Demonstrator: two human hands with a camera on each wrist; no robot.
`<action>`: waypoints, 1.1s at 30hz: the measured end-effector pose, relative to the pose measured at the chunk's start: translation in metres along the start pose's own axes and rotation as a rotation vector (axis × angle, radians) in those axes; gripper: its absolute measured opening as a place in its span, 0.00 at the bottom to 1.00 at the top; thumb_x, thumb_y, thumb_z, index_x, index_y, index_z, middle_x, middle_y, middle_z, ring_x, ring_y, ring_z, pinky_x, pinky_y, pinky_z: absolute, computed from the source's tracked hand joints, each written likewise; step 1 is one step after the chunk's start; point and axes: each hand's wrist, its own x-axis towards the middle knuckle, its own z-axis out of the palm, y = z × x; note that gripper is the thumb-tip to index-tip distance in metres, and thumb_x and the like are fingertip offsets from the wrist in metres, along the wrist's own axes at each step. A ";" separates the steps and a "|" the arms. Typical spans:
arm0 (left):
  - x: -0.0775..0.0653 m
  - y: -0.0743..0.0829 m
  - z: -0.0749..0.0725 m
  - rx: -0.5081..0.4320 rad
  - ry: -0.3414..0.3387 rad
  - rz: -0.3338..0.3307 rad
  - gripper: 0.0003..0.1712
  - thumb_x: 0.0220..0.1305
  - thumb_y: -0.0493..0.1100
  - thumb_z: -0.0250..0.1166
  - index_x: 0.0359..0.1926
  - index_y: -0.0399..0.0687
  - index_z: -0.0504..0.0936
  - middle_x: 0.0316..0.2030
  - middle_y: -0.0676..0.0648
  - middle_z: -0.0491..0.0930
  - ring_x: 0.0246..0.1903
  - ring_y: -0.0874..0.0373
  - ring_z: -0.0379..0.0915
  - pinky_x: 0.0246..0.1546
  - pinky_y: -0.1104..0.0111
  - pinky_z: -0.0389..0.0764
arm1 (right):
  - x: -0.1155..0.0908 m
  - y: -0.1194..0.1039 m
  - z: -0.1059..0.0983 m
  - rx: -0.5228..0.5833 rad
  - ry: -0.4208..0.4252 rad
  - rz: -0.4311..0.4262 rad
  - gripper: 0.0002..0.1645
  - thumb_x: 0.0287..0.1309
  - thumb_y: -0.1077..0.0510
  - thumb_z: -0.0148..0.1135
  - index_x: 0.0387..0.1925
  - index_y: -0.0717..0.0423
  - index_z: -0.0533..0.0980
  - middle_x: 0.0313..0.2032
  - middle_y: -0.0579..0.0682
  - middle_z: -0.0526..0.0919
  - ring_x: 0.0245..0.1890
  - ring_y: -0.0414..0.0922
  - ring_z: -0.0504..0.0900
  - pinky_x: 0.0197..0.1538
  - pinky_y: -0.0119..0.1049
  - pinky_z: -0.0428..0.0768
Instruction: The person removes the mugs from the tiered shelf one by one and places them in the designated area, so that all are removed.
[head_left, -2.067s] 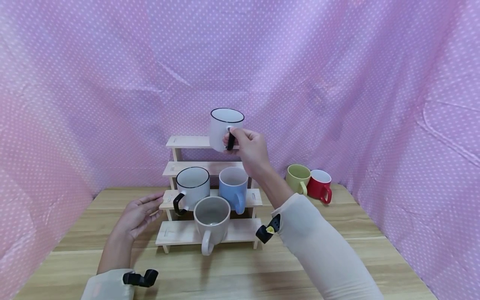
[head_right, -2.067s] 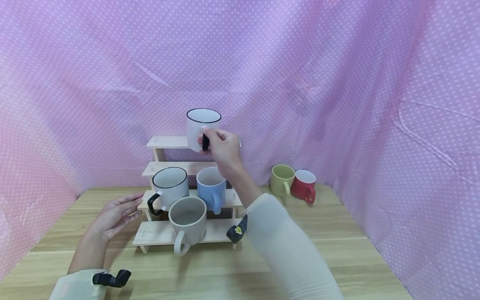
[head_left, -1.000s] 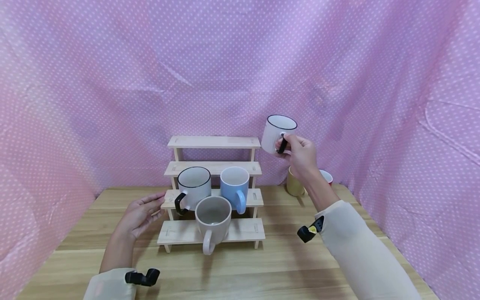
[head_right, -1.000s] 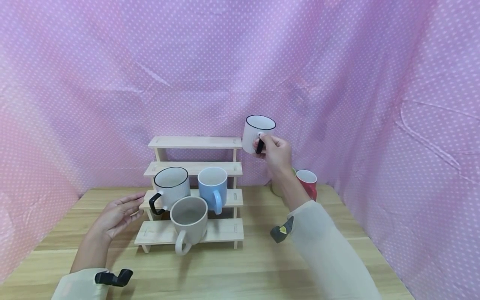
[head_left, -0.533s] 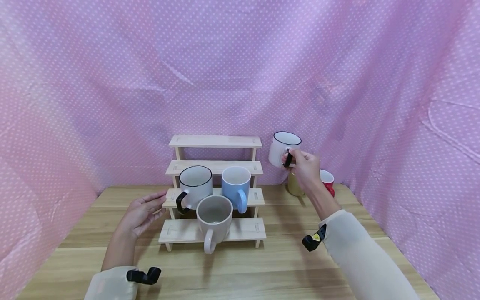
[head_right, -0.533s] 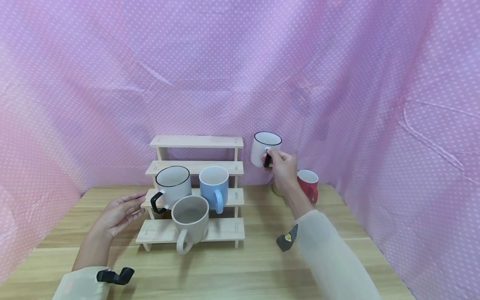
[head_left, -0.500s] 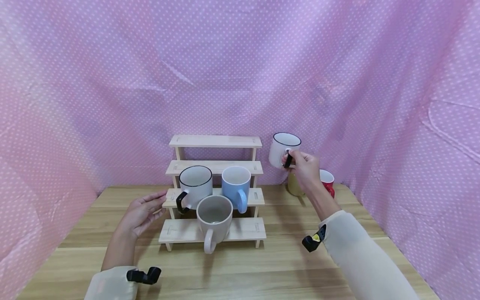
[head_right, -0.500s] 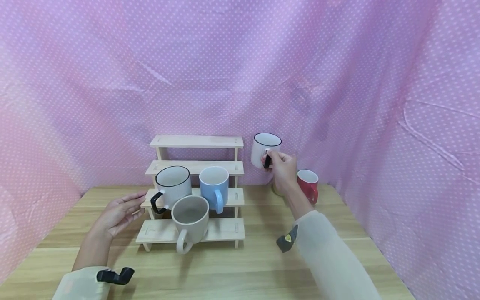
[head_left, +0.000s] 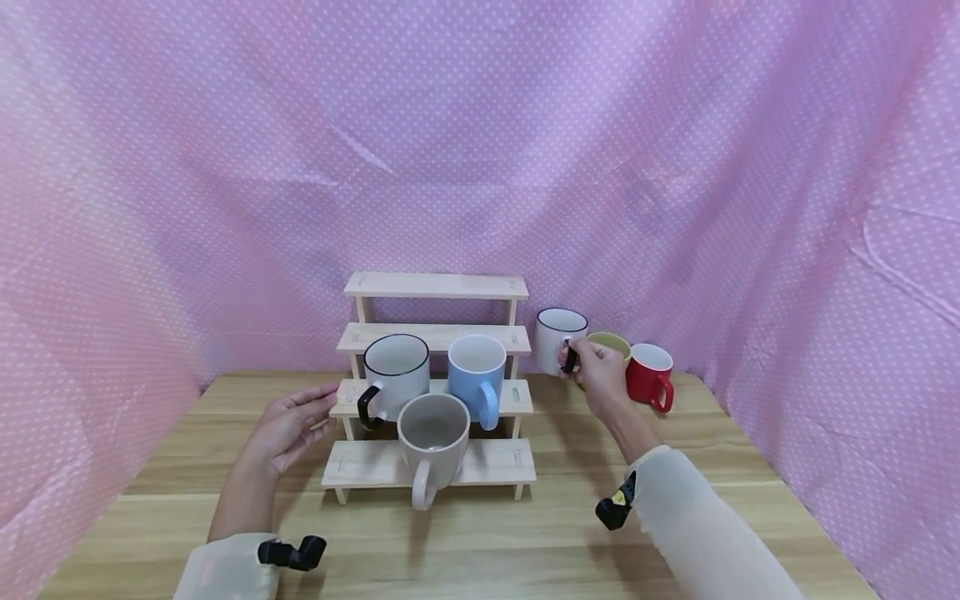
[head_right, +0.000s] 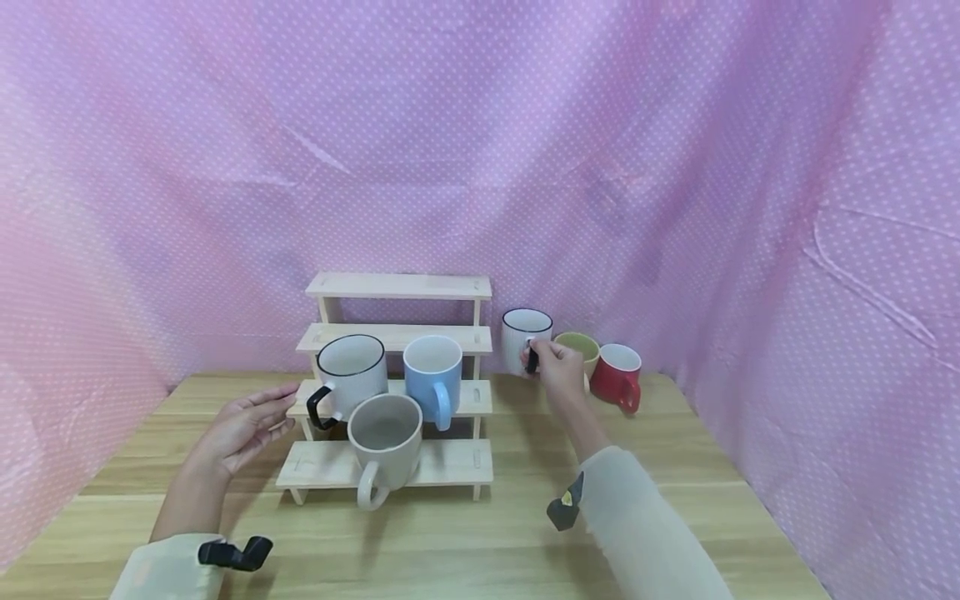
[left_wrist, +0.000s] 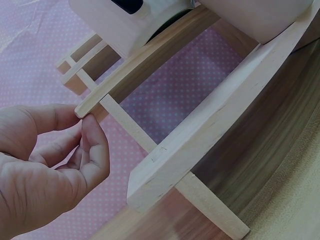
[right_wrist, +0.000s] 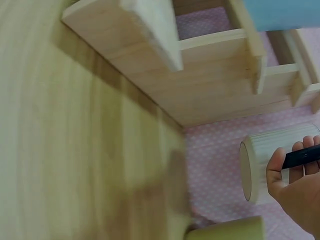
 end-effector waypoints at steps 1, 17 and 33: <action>0.000 -0.001 0.000 0.002 0.001 0.001 0.13 0.75 0.33 0.59 0.50 0.50 0.88 0.43 0.56 0.85 0.42 0.64 0.81 0.45 0.71 0.83 | 0.000 0.005 0.000 -0.006 0.006 0.019 0.14 0.72 0.63 0.54 0.36 0.72 0.80 0.26 0.50 0.82 0.31 0.42 0.83 0.34 0.38 0.85; -0.002 0.001 0.003 0.016 0.023 -0.005 0.13 0.74 0.34 0.61 0.55 0.46 0.85 0.44 0.56 0.85 0.43 0.64 0.81 0.45 0.71 0.83 | 0.001 0.045 -0.001 -0.005 0.071 0.116 0.15 0.69 0.64 0.55 0.38 0.76 0.80 0.24 0.51 0.82 0.26 0.42 0.81 0.30 0.38 0.84; -0.002 0.001 0.002 0.004 0.021 -0.005 0.13 0.74 0.34 0.61 0.54 0.46 0.85 0.44 0.55 0.85 0.43 0.64 0.81 0.45 0.71 0.82 | 0.002 0.066 -0.005 0.040 0.117 0.116 0.14 0.67 0.65 0.54 0.31 0.71 0.80 0.22 0.51 0.80 0.24 0.43 0.79 0.29 0.36 0.82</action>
